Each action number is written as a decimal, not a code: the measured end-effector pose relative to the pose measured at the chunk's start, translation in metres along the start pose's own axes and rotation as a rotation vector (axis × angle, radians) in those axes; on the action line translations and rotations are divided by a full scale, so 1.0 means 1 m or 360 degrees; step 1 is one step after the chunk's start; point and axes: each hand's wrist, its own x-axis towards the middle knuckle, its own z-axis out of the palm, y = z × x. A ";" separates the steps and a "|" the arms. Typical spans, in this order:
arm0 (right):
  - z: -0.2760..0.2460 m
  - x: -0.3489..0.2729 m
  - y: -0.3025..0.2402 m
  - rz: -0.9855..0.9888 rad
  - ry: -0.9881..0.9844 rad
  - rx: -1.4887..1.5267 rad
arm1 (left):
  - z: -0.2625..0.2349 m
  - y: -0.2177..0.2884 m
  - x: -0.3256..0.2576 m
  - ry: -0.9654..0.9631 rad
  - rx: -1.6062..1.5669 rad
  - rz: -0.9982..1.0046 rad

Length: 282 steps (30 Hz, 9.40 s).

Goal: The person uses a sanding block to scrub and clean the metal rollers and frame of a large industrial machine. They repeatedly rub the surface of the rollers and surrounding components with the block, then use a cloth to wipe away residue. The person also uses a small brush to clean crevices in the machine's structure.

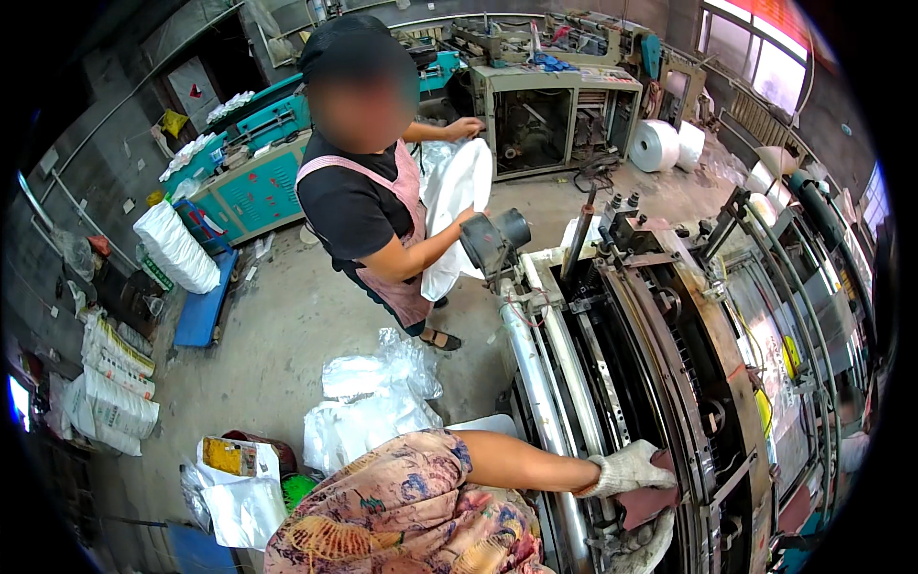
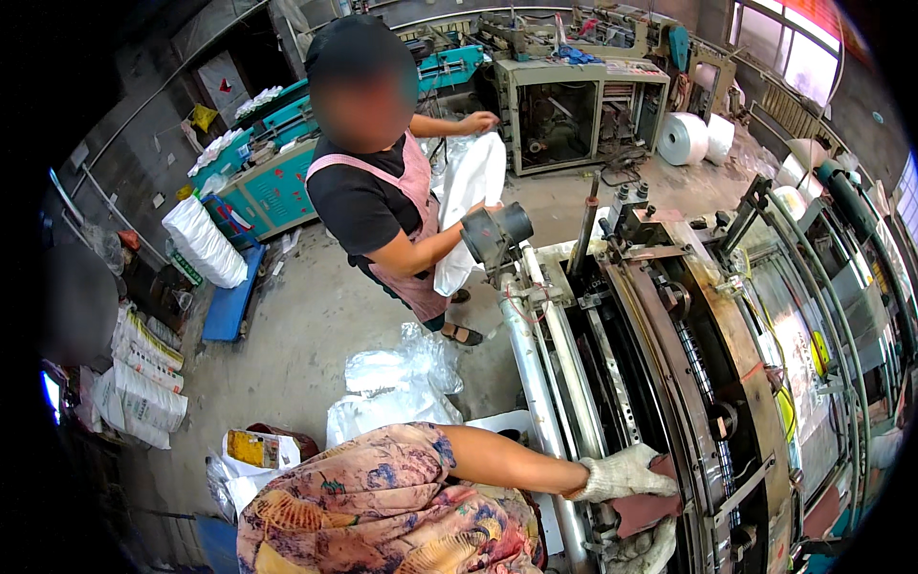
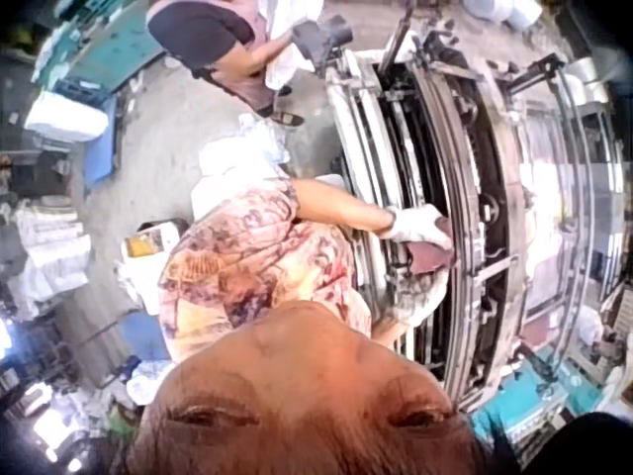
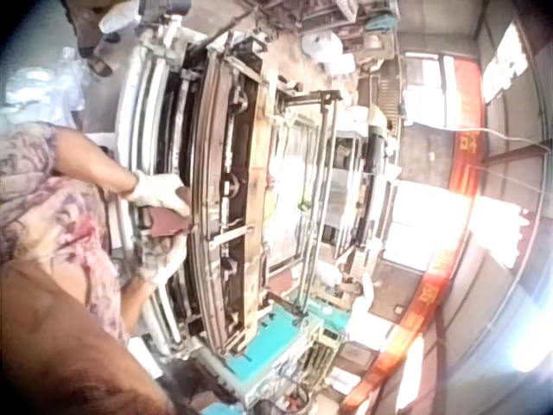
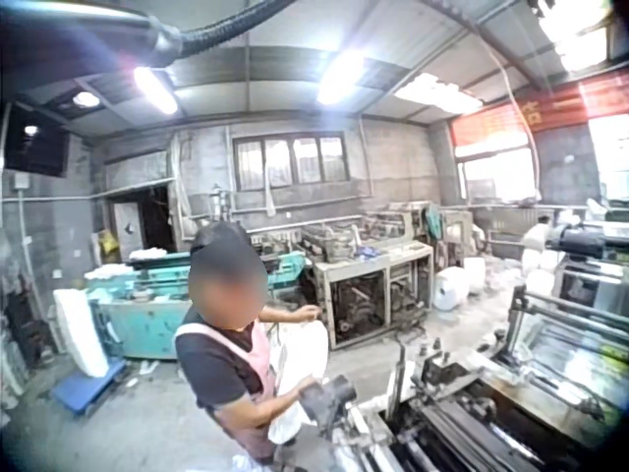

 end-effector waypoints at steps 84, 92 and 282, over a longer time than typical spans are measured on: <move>-0.042 -0.002 0.022 -0.0298 0.0493 0.0850 | 0.050 -0.010 -0.004 -0.0195 -0.0496 -0.0464; -0.067 -0.008 0.015 -0.0294 0.0454 0.0832 | 0.070 -0.016 -0.005 -0.0268 -0.0485 -0.0482; -0.001 0.013 0.022 -0.0299 0.0619 0.0184 | 0.009 0.009 0.002 -0.0098 -0.0429 -0.0488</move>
